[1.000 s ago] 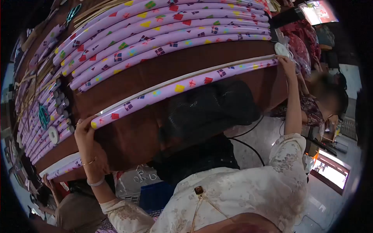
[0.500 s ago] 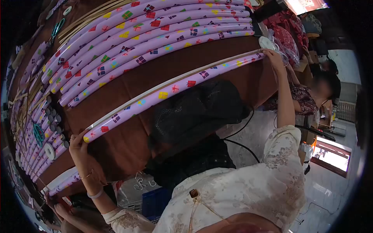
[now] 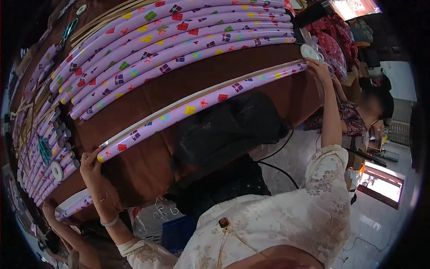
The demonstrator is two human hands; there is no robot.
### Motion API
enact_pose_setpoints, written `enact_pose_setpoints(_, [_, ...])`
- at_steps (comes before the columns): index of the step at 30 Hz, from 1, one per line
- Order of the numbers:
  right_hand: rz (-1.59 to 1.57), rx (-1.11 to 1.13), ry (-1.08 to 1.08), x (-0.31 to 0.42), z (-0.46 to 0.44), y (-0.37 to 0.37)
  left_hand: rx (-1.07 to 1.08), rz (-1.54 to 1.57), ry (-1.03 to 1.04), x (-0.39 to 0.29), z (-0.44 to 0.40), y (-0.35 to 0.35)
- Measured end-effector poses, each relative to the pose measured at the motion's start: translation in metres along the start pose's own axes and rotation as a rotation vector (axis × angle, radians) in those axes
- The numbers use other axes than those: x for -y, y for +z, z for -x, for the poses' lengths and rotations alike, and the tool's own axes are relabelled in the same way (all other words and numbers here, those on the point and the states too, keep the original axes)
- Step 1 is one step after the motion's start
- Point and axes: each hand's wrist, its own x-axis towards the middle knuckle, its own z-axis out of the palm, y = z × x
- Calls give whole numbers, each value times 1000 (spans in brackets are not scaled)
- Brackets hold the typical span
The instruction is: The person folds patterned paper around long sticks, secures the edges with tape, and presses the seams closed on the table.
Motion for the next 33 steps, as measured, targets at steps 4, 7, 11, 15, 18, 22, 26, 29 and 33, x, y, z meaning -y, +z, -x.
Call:
enact_pose_setpoints(4, [-32, 37, 23, -3, -5, -4, -5, -38, 18, -6, 0, 1])
enact_pose_setpoints(7, [-51, 94, 9, -7, -12, -8, -14, 28, -28, 0, 1, 2])
enact_pose_setpoints(11, [-83, 112, -9, -2, -9, -8, 16, 0, 1, -2, -1, -1])
enact_pose_setpoints(15, [-49, 71, -12, 1, -8, -4, 17, -14, -14, 3, -1, 0])
enact_pose_setpoints(18, [-43, 45, 6, -2, -9, -1, 7, -24, -25, 3, 0, 1])
enact_pose_setpoints(22, [-5, 25, -37, 5, -2, 2, -8, 68, -19, -3, 1, 2])
enact_pose_setpoints(26, [121, 10, -102, -5, -12, -1, -51, 15, -25, -6, 4, 8])
enact_pose_setpoints(29, [134, 1, -150, -4, -9, 2, -104, 62, 0, 0, 7, 12])
enact_pose_setpoints(33, [176, 24, -189, -19, -15, -5, -143, -21, 54, 1, 7, 12])
